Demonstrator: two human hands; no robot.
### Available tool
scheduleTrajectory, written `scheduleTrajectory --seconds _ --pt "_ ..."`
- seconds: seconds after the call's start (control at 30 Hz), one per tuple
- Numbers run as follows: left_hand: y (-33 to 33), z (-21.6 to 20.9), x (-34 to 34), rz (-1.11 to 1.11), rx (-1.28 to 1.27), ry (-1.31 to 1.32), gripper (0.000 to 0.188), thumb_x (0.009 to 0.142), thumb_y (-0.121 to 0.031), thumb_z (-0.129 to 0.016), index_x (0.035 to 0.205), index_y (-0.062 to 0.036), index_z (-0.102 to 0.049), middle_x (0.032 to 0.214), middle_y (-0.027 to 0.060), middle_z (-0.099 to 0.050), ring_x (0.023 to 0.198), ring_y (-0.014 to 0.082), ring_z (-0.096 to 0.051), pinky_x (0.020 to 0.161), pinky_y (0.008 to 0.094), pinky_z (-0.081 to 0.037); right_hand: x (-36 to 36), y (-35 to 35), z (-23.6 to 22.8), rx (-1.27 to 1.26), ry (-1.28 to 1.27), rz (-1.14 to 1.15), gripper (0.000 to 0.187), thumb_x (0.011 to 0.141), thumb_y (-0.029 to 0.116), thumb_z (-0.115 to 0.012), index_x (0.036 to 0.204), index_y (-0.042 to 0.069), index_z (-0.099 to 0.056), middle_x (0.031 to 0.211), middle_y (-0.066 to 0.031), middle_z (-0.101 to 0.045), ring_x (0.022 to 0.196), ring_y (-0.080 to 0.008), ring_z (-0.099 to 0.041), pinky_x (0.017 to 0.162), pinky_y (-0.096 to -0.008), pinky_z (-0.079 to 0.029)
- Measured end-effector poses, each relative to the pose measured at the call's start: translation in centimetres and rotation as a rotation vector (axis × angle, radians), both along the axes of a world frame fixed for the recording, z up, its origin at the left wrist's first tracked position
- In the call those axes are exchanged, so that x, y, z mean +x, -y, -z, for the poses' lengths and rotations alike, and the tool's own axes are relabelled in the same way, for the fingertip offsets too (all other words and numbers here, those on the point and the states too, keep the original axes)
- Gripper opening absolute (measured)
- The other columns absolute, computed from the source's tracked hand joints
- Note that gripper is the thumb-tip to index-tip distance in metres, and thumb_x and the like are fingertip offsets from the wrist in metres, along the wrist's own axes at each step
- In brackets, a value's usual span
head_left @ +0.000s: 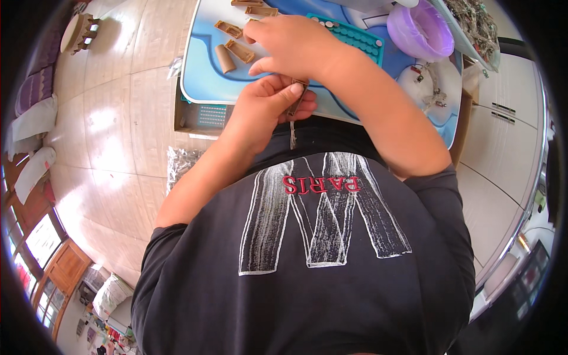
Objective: The person assembles small decorative holders by inserting metal components into brown cylindrical casings and securing them with small round discs. The person handles the components one at a time, repeatedly picking up parts from a tray and a purple bowl, inserting them into the casings, and placing the finished units on the table.
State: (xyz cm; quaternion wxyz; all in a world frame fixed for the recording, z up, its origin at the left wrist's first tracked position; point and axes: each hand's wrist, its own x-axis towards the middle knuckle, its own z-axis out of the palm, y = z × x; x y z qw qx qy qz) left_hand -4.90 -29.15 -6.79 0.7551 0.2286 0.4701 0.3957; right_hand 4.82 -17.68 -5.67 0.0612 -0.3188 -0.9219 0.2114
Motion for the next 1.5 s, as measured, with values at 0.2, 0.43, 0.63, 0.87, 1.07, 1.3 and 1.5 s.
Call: scheduleTrajectory --seconds 0.2,0.43,0.63,0.87,1.07,1.3,1.5 --pt "0.0 -0.3 0.3 0.003 0.024 0.08 0.022 0.093 -0.016 -0.051 0.106 0.0013 -0.056 0.099 0.0093 -0.063 0.087 0.0174 -0.063 0.081 0.0309 -0.052 -2.2 0.3 0.1 0.106 0.111 -0.025 0.028 0.072 0.025 -0.067 0.089 0.007 -0.053 0.089 -0.0107 -0.061 0.084 -0.0299 -0.06 0.066 -0.0407 -0.048" --pt "-0.8 -0.6 1.1 0.013 -0.002 0.074 0.022 0.092 -0.014 -0.052 0.106 0.0019 -0.056 0.098 0.0087 -0.063 0.086 0.0168 -0.063 0.079 0.0301 -0.053 0.2 0.3 0.5 0.232 -0.197 0.083 0.024 0.074 0.024 -0.066 0.091 0.01 -0.056 0.086 -0.0093 -0.061 0.081 -0.0291 -0.061 0.067 -0.0409 -0.049" --pt "-0.5 -0.8 1.4 0.063 0.007 0.056 0.024 0.092 -0.016 -0.054 0.107 0.0031 -0.056 0.099 0.01 -0.062 0.087 0.0184 -0.063 0.078 0.0298 -0.054 -2.5 0.5 0.9 0.177 -0.014 -0.053 0.024 0.075 0.026 -0.065 0.092 0.01 -0.058 0.088 -0.008 -0.061 0.085 -0.0269 -0.061 0.07 -0.0408 -0.049" --pt "-0.4 -0.6 1.2 0.063 0.005 0.076 0.024 0.092 -0.014 -0.053 0.108 0.0032 -0.054 0.096 0.0109 -0.062 0.085 0.0187 -0.063 0.078 0.0302 -0.054 -0.9 0.3 0.2 0.133 -0.1 0.05 0.014 0.082 0.02 -0.058 0.089 0.008 -0.059 0.086 -0.0084 -0.06 0.082 -0.0245 -0.061 0.066 -0.0373 -0.048" --pt "-1.1 -1.1 1.6 0.021 -0.023 0.157 0.027 0.093 -0.015 -0.051 0.114 0.0015 -0.052 0.099 0.0114 -0.062 0.089 0.018 -0.062 0.081 0.0306 -0.053 10.0 1.6 -3.9 -0.142 -0.596 0.309 0.018 0.091 0.02 -0.048 0.093 0.006 -0.06 0.082 -0.0047 -0.06 0.074 -0.0128 -0.056 0.065 -0.028 -0.044" --pt "-2.1 -1.1 2.7 0.057 -0.036 0.27 0.034 0.096 -0.018 -0.043 0.121 0.0037 -0.045 0.105 0.014 -0.059 0.096 0.0192 -0.061 0.088 0.0319 -0.05 22.2 4.7 -1.0 -0.594 -0.228 0.611 0.022 0.092 0.023 -0.05 0.1 0.006 -0.06 0.083 -0.0053 -0.062 0.076 -0.012 -0.055 0.068 -0.0258 -0.044" --pt "-2.4 -0.8 3.2 0.062 -0.022 0.357 0.036 0.098 -0.019 -0.037 0.123 0.0055 -0.043 0.107 0.0155 -0.059 0.098 0.0215 -0.061 0.09 0.0336 -0.05 19.8 6.6 0.8 -0.021 -0.116 0.654 0.03 0.086 0.027 -0.058 0.106 0.004 -0.06 0.087 -0.0091 -0.06 0.078 -0.0215 -0.058 0.071 -0.0304 -0.045"
